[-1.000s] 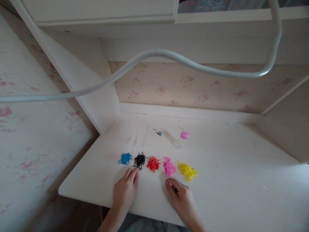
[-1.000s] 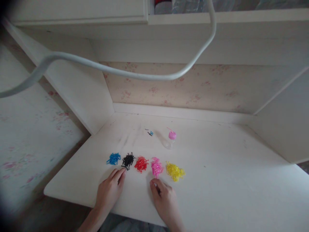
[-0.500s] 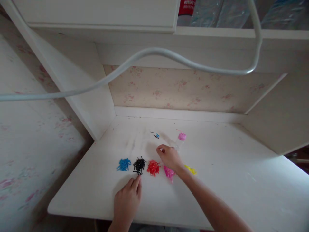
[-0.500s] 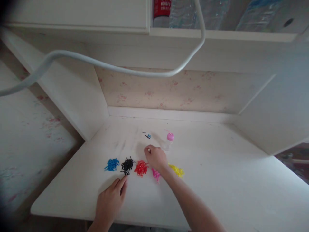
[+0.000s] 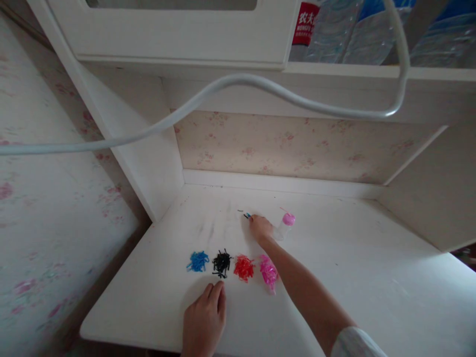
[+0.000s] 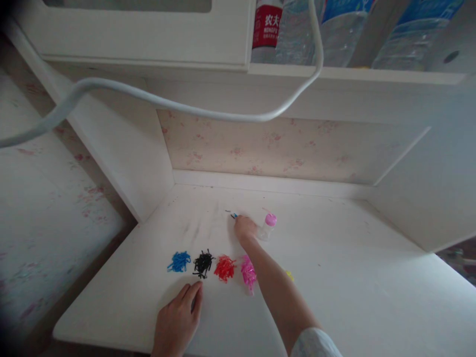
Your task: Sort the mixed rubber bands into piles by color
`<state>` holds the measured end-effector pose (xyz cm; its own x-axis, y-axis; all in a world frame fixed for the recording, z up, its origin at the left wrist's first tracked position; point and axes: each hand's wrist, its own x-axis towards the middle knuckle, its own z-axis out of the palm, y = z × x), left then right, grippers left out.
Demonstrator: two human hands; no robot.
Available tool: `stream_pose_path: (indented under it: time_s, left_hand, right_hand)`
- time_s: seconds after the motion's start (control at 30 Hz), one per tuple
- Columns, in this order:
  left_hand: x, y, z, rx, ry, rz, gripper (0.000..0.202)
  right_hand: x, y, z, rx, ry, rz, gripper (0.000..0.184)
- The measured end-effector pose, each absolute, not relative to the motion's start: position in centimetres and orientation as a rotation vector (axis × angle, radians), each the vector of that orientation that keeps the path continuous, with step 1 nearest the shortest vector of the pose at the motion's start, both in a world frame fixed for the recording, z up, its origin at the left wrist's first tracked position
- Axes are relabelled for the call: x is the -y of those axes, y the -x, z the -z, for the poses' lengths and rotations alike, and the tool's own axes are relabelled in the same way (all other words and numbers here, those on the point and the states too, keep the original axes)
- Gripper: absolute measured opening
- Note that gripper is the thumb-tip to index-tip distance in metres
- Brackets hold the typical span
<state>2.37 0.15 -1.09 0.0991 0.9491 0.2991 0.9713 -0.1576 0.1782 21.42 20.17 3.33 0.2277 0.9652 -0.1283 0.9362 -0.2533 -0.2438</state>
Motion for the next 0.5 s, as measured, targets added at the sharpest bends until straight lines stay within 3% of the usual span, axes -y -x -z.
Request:
stream_pose_path:
  time_s: [0.5]
  left_hand:
    - [0.2,-2.2,1.2,1.981,2.304,0.753,0.022]
  right_hand:
    - [-13.8,-21.3,-5.5,1.976,2.081,-0.275,0.041]
